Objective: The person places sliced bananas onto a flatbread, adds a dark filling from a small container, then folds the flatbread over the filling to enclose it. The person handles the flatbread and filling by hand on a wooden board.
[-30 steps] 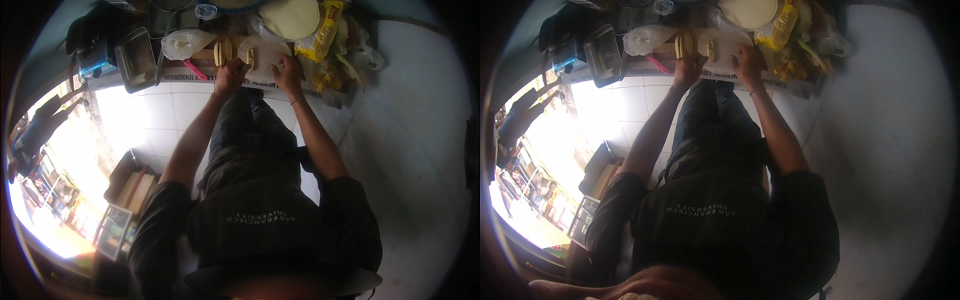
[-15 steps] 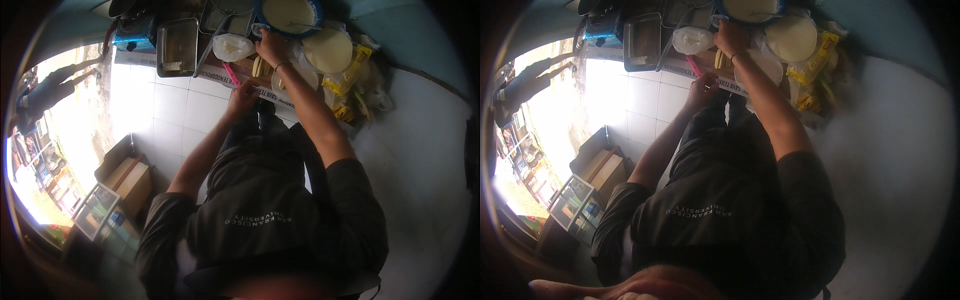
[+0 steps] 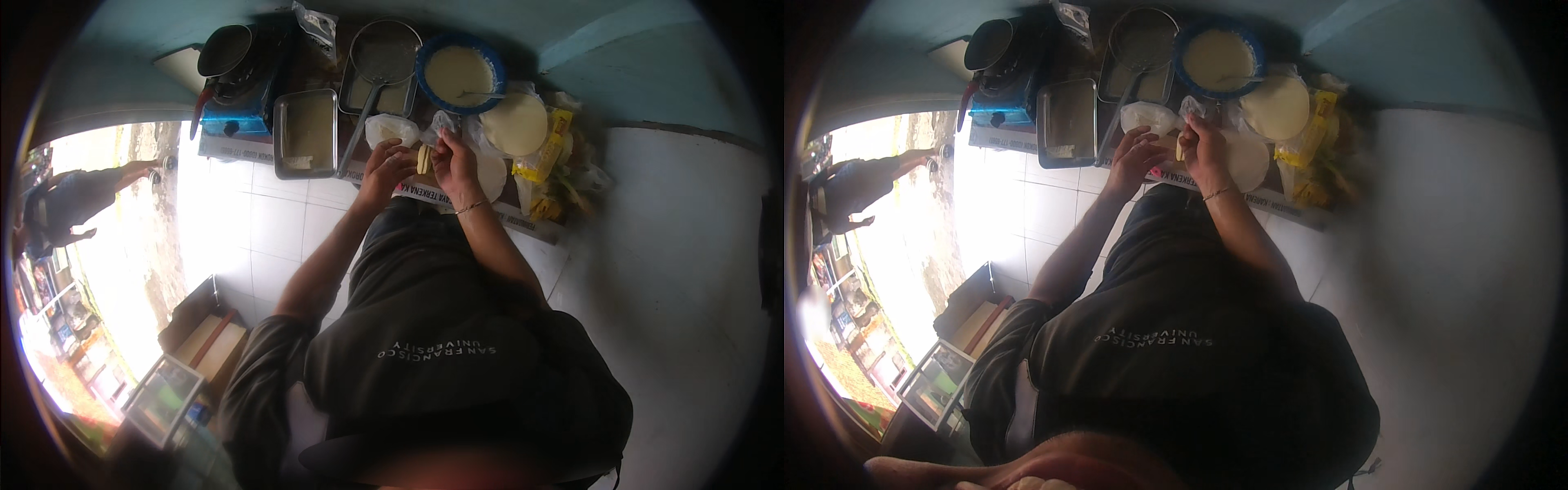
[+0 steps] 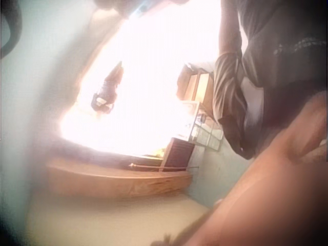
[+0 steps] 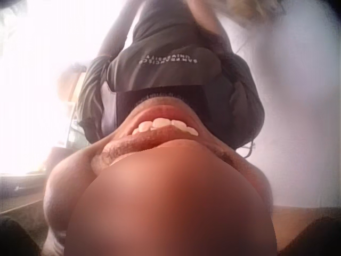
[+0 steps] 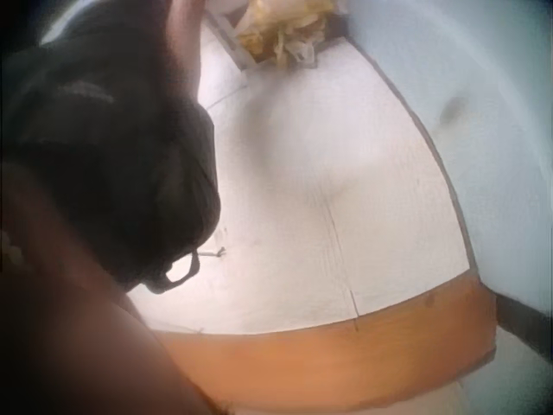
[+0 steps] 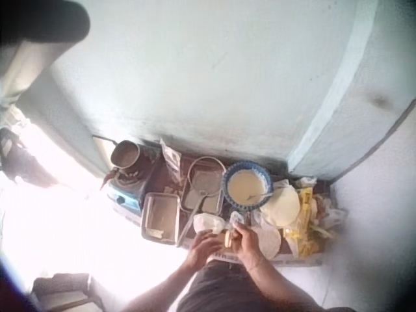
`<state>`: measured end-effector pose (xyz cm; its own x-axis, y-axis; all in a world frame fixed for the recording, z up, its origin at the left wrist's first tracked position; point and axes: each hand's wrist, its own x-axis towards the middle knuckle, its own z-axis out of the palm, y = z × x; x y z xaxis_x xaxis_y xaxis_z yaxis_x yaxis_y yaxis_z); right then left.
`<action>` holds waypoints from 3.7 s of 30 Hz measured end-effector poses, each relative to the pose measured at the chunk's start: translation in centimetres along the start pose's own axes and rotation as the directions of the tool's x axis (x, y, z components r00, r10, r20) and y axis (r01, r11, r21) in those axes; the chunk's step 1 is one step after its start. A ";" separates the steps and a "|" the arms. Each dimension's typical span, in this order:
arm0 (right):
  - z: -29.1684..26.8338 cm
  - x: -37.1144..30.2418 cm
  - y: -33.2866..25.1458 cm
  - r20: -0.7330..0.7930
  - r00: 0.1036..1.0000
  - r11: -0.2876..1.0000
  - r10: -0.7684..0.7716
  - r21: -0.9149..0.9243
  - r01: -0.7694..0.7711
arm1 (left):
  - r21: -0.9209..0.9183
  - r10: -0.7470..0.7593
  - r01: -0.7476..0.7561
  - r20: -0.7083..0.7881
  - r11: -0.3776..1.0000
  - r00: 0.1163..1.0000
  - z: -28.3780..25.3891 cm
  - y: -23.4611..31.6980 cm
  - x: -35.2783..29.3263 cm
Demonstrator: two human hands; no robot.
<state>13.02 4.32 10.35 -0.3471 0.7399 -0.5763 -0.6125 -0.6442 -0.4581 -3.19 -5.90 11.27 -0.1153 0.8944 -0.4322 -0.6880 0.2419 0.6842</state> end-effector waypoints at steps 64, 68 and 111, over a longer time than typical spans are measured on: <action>-1.1 -9.4 -13.1 0.057 0.984 0.978 0.171 -0.127 -0.162 | 0.937 0.460 -0.337 0.258 0.097 0.850 17.9 2.6 -0.6; -0.1 -9.8 -13.8 0.073 0.975 0.781 -0.211 -0.587 0.213 | 0.880 0.494 -0.475 0.412 0.001 0.766 17.8 2.5 -1.2; 8.6 -15.6 -18.2 0.757 0.609 -0.474 -0.239 -0.638 0.607 | -0.015 -0.046 0.051 0.229 0.999 0.972 10.5 -4.6 4.8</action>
<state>23.43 6.14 33.53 -0.6025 0.7509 0.2706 0.5328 0.6308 -0.5642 6.99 1.18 12.21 0.0837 0.9447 -0.3170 -0.7034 0.2813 0.6527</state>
